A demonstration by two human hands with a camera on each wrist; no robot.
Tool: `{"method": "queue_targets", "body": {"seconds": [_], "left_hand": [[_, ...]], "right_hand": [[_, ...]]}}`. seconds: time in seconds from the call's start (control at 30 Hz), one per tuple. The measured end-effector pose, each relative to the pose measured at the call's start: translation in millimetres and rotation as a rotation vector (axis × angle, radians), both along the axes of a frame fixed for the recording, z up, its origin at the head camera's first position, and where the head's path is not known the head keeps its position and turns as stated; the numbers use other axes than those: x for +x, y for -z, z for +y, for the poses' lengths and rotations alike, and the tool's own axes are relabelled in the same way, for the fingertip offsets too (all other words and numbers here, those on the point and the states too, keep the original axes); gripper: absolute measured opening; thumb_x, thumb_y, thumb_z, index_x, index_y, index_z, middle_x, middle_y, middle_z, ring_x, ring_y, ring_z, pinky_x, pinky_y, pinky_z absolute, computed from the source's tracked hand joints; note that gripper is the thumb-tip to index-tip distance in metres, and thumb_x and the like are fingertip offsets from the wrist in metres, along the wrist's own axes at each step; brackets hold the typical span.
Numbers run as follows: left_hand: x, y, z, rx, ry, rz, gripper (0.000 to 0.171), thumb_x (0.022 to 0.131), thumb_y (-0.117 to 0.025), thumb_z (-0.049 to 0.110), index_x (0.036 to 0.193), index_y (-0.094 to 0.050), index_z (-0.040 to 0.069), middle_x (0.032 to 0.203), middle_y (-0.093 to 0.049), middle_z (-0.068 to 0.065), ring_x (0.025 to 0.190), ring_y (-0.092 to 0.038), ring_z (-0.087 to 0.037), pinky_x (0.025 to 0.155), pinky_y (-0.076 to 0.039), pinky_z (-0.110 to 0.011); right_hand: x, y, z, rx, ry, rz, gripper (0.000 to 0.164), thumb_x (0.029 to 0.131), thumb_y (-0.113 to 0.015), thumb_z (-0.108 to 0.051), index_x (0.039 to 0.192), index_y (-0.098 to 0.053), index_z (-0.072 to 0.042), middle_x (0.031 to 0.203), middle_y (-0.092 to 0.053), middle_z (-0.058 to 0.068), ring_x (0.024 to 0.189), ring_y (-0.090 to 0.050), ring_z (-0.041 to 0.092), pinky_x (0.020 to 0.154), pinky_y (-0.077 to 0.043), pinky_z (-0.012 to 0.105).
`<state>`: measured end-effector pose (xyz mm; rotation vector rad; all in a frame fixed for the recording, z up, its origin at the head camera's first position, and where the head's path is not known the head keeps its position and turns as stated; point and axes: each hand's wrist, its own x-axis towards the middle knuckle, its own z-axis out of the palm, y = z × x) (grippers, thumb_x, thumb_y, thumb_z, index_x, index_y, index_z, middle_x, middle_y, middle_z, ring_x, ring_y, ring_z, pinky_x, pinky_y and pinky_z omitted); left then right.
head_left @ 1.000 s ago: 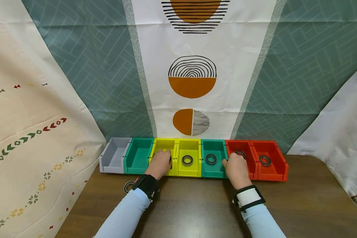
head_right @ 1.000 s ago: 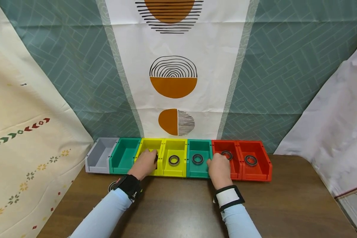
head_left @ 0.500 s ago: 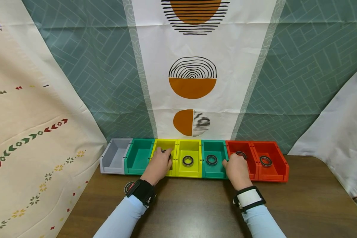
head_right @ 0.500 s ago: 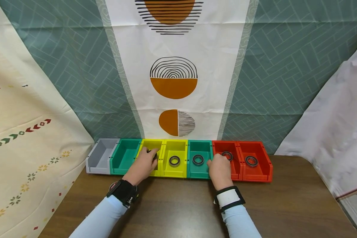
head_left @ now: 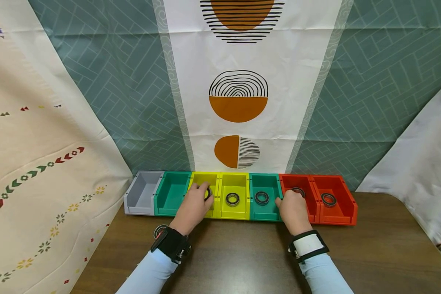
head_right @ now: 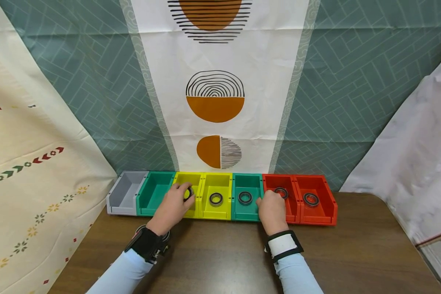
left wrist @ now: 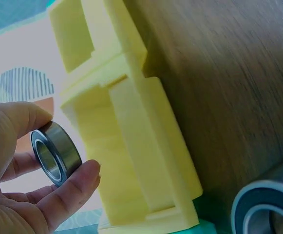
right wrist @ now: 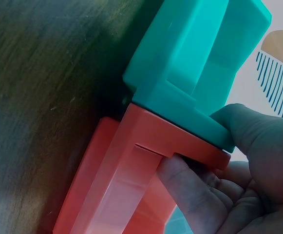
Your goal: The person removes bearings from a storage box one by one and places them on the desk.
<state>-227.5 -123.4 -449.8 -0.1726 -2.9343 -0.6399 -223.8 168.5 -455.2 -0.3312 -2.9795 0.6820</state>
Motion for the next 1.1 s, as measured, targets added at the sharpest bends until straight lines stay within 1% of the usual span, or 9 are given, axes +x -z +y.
{"method": "queue_targets", "body": {"seconds": [0.1, 0.27, 0.43, 0.6, 0.8, 1.1], "left_hand": [[5.2, -5.5, 0, 0.039, 0.002, 0.007, 0.045, 0.088, -0.058, 0.039, 0.127, -0.051, 0.017, 0.11, -0.054, -0.011, 0.087, -0.054, -0.02, 0.074, -0.054, -0.034], [12.3, -14.6, -1, 0.088, 0.01, 0.024, 0.045, 0.085, -0.062, 0.039, 0.123, -0.053, 0.017, 0.106, -0.057, -0.009, 0.086, -0.056, -0.019, 0.071, -0.055, -0.033], [18.4, -21.2, 0, 0.101, 0.022, 0.051, 0.043, 0.084, -0.064, 0.037, 0.122, -0.053, 0.018, 0.107, -0.057, -0.009, 0.087, -0.056, -0.019, 0.071, -0.055, -0.033], [25.0, -26.8, 0, 0.109, 0.031, 0.1, 0.042, 0.084, -0.063, 0.035, 0.122, -0.055, 0.019, 0.11, -0.054, -0.008, 0.089, -0.057, -0.019, 0.073, -0.055, -0.034], [31.2, -33.3, -2, 0.15, 0.042, 0.152, 0.039, 0.082, -0.064, 0.031, 0.118, -0.058, 0.019, 0.11, -0.054, -0.006, 0.09, -0.056, -0.019, 0.075, -0.055, -0.033], [36.3, -37.4, -12, 0.211, 0.07, 0.264, 0.036, 0.078, -0.066, 0.025, 0.113, -0.061, 0.016, 0.11, -0.054, -0.006, 0.09, -0.056, -0.02, 0.073, -0.055, -0.03]], "right_hand": [[-0.1, 0.7, 0, 0.005, -0.002, -0.003, 0.033, 0.087, -0.059, -0.027, 0.065, -0.058, -0.003, 0.063, -0.052, 0.011, 0.056, -0.051, 0.024, 0.044, -0.035, 0.029], [0.4, -0.2, 0, 0.006, -0.003, -0.001, 0.032, 0.087, -0.059, -0.027, 0.066, -0.058, -0.003, 0.062, -0.052, 0.011, 0.055, -0.051, 0.023, 0.044, -0.035, 0.029], [1.4, -2.0, 0, 0.001, -0.003, 0.011, 0.033, 0.087, -0.059, -0.026, 0.062, -0.056, -0.005, 0.059, -0.05, 0.01, 0.053, -0.051, 0.023, 0.043, -0.034, 0.029], [2.4, -2.3, 0, -0.008, -0.008, 0.01, 0.033, 0.087, -0.059, -0.025, 0.061, -0.055, -0.005, 0.058, -0.048, 0.009, 0.052, -0.05, 0.023, 0.043, -0.033, 0.029], [2.4, -0.4, 1, -0.008, -0.004, 0.016, 0.034, 0.087, -0.059, -0.025, 0.059, -0.054, -0.006, 0.056, -0.045, 0.008, 0.051, -0.049, 0.023, 0.043, -0.032, 0.029], [1.6, -2.3, 0, -0.017, -0.006, 0.005, 0.034, 0.087, -0.059, -0.026, 0.06, -0.055, -0.005, 0.057, -0.046, 0.009, 0.052, -0.05, 0.023, 0.043, -0.033, 0.029]]}}
